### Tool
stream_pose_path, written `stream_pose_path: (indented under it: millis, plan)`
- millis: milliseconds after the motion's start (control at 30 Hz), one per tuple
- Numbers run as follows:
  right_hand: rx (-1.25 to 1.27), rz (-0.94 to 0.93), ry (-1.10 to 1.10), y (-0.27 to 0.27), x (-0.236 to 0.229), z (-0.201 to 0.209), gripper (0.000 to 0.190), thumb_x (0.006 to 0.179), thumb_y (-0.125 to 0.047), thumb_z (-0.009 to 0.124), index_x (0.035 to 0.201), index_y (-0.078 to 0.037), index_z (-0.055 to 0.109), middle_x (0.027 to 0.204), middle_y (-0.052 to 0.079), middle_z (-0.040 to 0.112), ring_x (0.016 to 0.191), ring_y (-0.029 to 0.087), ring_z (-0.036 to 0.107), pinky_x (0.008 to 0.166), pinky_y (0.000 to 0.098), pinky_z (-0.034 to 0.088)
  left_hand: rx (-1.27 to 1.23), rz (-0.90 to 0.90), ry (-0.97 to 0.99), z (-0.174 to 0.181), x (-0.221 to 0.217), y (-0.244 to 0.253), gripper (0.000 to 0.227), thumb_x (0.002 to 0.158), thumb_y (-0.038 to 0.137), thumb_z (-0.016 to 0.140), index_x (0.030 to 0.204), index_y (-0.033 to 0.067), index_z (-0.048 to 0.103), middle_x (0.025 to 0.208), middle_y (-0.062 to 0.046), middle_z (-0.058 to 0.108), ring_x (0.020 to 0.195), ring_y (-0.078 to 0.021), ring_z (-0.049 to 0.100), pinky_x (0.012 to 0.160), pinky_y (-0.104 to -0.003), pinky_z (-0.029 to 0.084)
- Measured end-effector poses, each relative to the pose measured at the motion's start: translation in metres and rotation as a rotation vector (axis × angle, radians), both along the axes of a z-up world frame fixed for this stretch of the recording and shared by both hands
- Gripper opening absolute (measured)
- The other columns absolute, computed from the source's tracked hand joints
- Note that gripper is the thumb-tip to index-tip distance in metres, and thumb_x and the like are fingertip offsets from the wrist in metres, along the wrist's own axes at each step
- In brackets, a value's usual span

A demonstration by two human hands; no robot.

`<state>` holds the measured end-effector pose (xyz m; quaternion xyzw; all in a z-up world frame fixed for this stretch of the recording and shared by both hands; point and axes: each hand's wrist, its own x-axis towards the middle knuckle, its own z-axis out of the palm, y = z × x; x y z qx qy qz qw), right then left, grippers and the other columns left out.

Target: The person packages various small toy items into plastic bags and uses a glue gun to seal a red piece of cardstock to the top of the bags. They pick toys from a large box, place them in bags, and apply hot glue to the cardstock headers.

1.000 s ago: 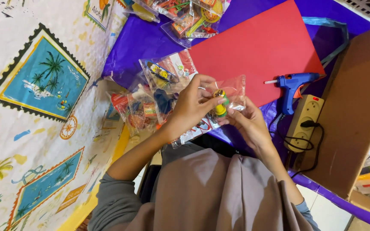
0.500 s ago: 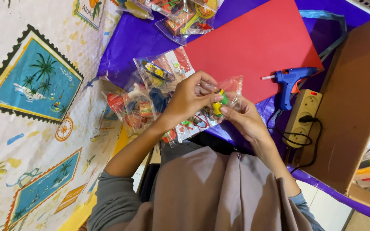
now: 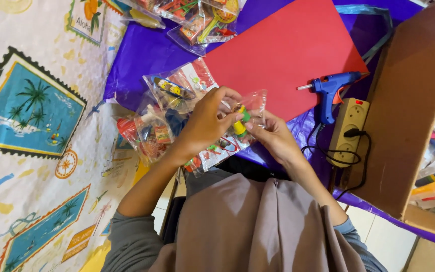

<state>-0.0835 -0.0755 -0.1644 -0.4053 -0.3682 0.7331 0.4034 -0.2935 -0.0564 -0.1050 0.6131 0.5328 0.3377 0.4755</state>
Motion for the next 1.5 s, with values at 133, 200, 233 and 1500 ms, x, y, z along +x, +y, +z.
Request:
stream_pose_path:
  millis: [133,200,233,1500]
  plan:
    - [0.065,-0.004,-0.11,0.0,0.001,0.007,0.032,0.092,-0.004,0.073,0.121,0.005,0.064,0.088,0.014,0.074,0.067,0.02,0.075,0.059,0.03,0.063,0.154,-0.104,0.176,0.02,0.009,-0.007,0.049,0.094,0.016,0.072,0.138,0.0037,0.055,0.122,-0.022,0.06,0.118,-0.0432,0.062,0.103,-0.052,0.047]
    - [0.188,0.028,-0.326,-0.002,0.005,0.007,0.03,0.086,0.002,0.078,0.115,0.0,0.069,0.092,0.012,0.076,0.073,0.017,0.074,0.066,0.0293,0.062,0.015,-0.137,0.071,0.022,0.016,-0.006,0.045,0.099,0.029,0.064,0.135,0.0029,0.056,0.113,-0.022,0.07,0.113,-0.0453,0.065,0.099,-0.056,0.048]
    - [0.188,0.021,-0.327,0.002,0.014,0.012,0.03,0.086,0.002,0.078,0.115,0.0,0.069,0.092,0.012,0.076,0.073,0.017,0.074,0.066,0.0293,0.062,0.017,-0.145,0.07,0.016,0.017,-0.005,0.045,0.099,0.029,0.064,0.135,0.0029,0.056,0.113,-0.022,0.07,0.113,-0.0453,0.065,0.099,-0.056,0.048]
    - [0.359,-0.426,-0.349,0.027,0.033,0.026,0.018,0.088,0.005,0.073,0.099,-0.003,0.062,0.068,0.016,0.066,0.049,0.02,0.065,0.044,0.0282,0.051,0.319,0.069,0.693,-0.021,-0.001,0.006,0.028,0.099,0.005,0.057,0.127,0.0052,0.054,0.089,-0.018,0.069,0.085,-0.0383,0.073,0.074,-0.047,0.059]
